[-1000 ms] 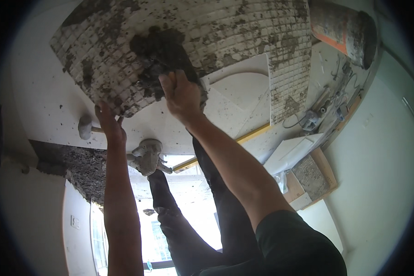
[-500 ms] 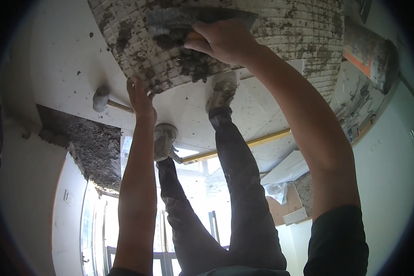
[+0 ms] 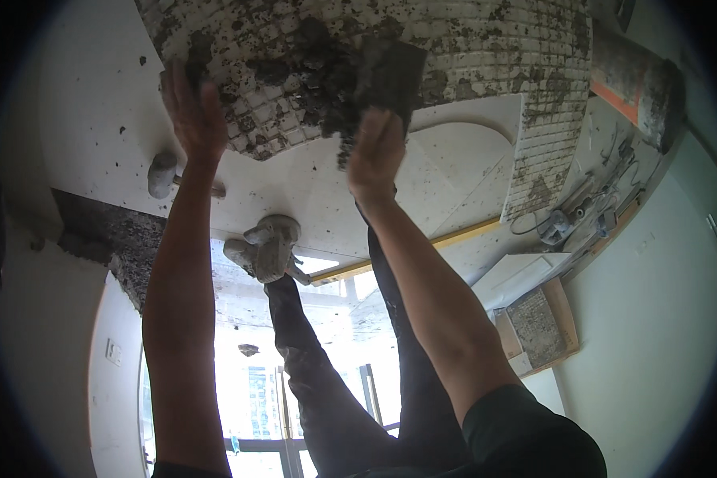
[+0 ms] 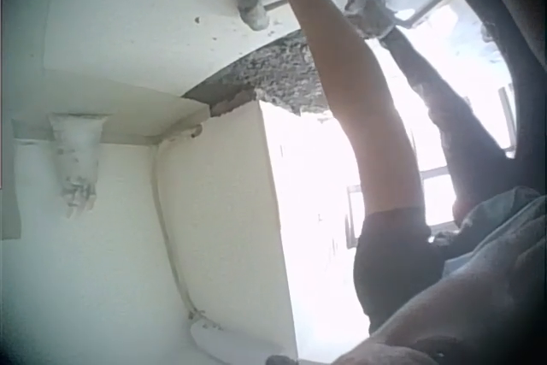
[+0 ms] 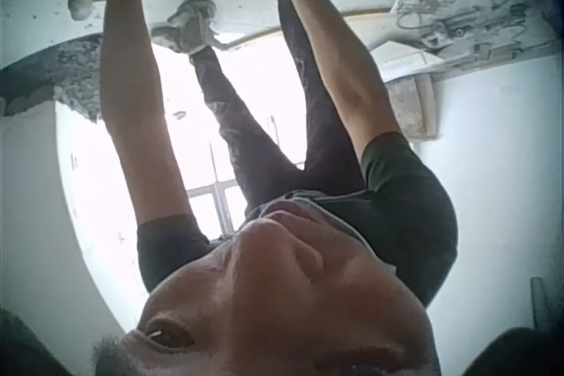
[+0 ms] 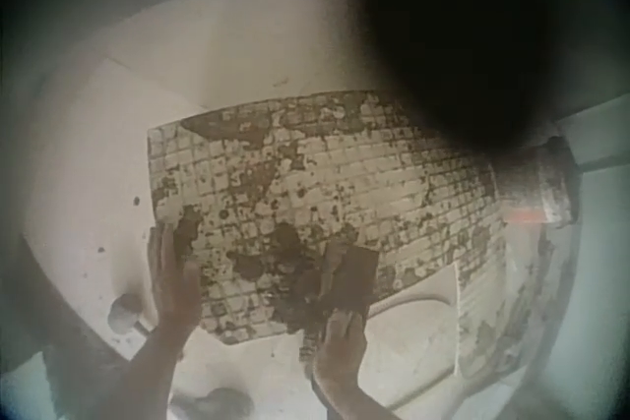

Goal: Applying mortar to a large floor tile using a trowel.

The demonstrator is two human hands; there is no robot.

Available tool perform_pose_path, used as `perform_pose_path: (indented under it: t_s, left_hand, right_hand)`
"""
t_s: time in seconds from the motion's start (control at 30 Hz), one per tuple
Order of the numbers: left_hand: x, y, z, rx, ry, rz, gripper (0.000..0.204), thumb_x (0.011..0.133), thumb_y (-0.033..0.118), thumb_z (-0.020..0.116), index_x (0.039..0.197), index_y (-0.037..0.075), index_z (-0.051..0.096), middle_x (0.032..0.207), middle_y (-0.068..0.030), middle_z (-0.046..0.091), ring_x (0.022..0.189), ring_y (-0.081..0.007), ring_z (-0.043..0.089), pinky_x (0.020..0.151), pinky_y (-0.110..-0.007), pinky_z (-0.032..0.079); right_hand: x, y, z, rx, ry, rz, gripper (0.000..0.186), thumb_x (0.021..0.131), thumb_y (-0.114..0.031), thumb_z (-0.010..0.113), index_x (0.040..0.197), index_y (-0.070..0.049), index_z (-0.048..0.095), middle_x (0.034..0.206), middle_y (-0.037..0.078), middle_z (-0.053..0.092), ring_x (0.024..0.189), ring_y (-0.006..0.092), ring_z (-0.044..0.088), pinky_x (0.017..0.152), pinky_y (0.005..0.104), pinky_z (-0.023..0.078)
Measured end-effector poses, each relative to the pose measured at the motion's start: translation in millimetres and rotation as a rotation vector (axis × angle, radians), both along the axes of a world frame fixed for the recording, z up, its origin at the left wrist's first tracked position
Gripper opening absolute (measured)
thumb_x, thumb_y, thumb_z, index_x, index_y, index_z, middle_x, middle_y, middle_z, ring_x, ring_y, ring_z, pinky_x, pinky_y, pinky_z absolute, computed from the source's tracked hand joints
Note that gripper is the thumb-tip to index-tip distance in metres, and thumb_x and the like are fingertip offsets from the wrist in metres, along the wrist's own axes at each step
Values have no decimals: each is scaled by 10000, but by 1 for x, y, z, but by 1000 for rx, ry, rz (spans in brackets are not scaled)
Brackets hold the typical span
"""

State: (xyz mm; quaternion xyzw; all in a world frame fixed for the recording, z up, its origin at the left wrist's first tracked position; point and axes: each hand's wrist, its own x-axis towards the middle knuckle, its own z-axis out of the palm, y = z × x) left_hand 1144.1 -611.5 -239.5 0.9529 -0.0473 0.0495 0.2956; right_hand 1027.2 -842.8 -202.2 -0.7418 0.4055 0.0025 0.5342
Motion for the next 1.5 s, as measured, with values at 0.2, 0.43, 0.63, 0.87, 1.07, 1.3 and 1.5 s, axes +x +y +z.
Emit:
perform_pose_path:
  t_s: [0.2, 0.43, 0.63, 0.87, 1.07, 1.3, 1.5]
  left_hand:
    - [-8, -31, -6, 1, -102, 39, 733, 972, 568, 416, 1431, -1, 365, 1432, -279, 391, 1302, -484, 378, 1092, -550, 308]
    - [-6, -52, -5, -172, -115, 123, 833, 919, 659, 427, 1435, 9, 364, 1433, -279, 378, 1329, -487, 351, 1096, -579, 290]
    - [-7, -66, -8, -82, -87, 182, 729, 970, 610, 343, 1434, 52, 407, 1430, -281, 394, 1314, -487, 372, 1068, -577, 327]
    - [-10, -75, 0, -419, -147, 392, 634, 1017, 492, 292, 1283, -11, 570, 1358, -283, 487, 1264, -472, 445, 1063, -528, 352]
    - [-31, -110, 12, -465, -141, 489, 443, 1001, 303, 431, 1234, -37, 593, 1330, -278, 514, 1233, -451, 488, 1049, -493, 381]
    - [-73, -150, 66, -665, -67, 483, 363, 897, 112, 581, 1232, -28, 577, 1353, -250, 497, 1247, -472, 457, 1054, -529, 375]
    - [-136, -133, 115, -733, 92, 598, 353, 892, 76, 581, 1227, -36, 582, 1358, -258, 495, 1240, -485, 456, 1048, -531, 374]
  right_hand:
    - [51, 29, 2, 21, 33, 141, 448, 1019, -414, 458, 910, 16, 520, 726, 147, 559, 653, 246, 543, 637, 381, 449]
    - [101, 41, 14, 88, 81, 476, 455, 1008, -418, 461, 940, 21, 560, 785, 221, 627, 744, 348, 646, 658, 420, 478]
    - [103, 49, 6, 102, -45, 691, 476, 1007, -443, 418, 968, 4, 574, 856, 249, 637, 804, 419, 634, 684, 444, 484]
    - [106, 43, -2, 284, 27, 811, 438, 1024, -391, 376, 974, -6, 578, 914, 234, 611, 836, 398, 610, 734, 438, 469]
    - [82, 9, 12, 304, 99, 873, 435, 1032, -410, 355, 969, -33, 562, 760, 117, 562, 718, 237, 582, 608, 366, 454]
    - [40, -21, 79, 392, 329, 574, 411, 1027, -464, 336, 936, -121, 544, 642, -34, 489, 436, 37, 401, 380, 219, 295]
    - [-12, -5, 128, 387, 436, 658, 401, 1035, -431, 315, 929, -119, 544, 676, -19, 508, 478, 39, 434, 403, 223, 307]
